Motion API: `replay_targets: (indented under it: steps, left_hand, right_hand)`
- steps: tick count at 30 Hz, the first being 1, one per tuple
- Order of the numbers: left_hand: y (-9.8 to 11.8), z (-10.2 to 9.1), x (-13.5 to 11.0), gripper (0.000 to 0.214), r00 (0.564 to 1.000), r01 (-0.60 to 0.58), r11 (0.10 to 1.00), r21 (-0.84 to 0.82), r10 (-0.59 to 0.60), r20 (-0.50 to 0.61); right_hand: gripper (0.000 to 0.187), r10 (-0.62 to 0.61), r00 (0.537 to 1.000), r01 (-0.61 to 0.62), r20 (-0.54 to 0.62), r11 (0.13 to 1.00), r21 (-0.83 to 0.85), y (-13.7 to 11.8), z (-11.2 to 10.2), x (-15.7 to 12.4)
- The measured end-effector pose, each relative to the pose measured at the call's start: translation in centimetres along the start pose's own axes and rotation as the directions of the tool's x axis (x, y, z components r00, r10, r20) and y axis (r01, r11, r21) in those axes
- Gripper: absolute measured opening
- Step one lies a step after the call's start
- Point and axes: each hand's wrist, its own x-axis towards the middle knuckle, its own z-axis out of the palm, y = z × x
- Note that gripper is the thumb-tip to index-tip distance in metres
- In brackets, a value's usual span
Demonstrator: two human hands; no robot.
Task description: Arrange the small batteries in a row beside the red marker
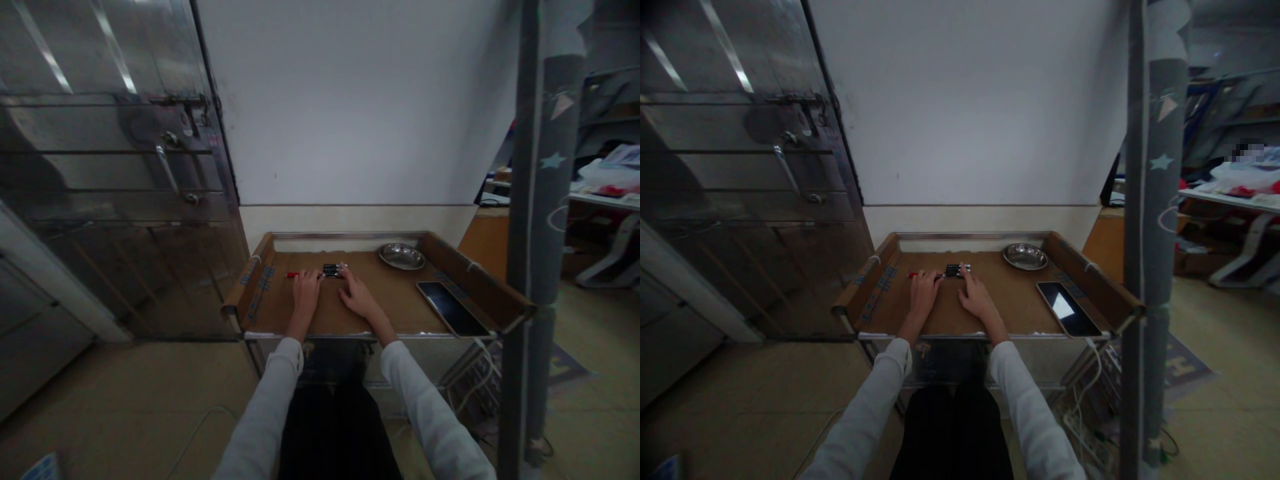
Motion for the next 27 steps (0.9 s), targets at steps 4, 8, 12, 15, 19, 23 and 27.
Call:
replay_targets:
  steps: [4,8,12,15,19,23,27]
  left_hand:
    - [-0.3,-0.1,0.0,0.016,0.983,0.176,0.978,0.110,-0.169,-0.068]
    - [-0.7,0.6,0.1,0.020,0.964,0.264,0.948,0.176,-0.256,-0.068]
    - [-1.0,1.1,0.1,0.025,0.954,0.298,0.934,0.195,-0.295,-0.047]
    - [-0.8,1.2,0.1,0.026,0.953,0.302,0.937,0.174,-0.303,-0.021]
    - [-0.2,1.1,0.1,0.024,0.986,0.157,0.986,0.052,-0.159,0.048]
    - [0.2,1.5,0.1,0.021,0.986,-0.088,0.994,-0.068,0.096,0.139]
    - [0.2,1.7,0.4,0.016,0.976,-0.137,0.986,-0.098,0.151,0.157]
  right_hand:
    - [0.048,0.110,0.993,-0.115,-0.044,0.984,-0.136,0.2,-0.3,0.1]
    - [0.032,0.219,0.974,-0.226,-0.055,0.940,-0.257,0.1,-0.5,0.1]
    - [0.034,0.256,0.965,-0.260,-0.055,0.920,-0.293,-0.3,-0.6,-0.1]
    - [0.036,0.274,0.961,-0.275,-0.045,0.912,-0.304,-0.4,-0.5,-0.1]
    - [0.032,0.279,0.960,-0.277,-0.036,0.911,-0.307,-0.3,-0.5,0.0]
    - [0.026,0.264,0.964,-0.260,-0.030,0.916,-0.306,-0.3,-0.6,0.2]
    - [0.024,0.255,0.966,-0.253,-0.033,0.921,-0.297,-0.2,-0.6,0.2]
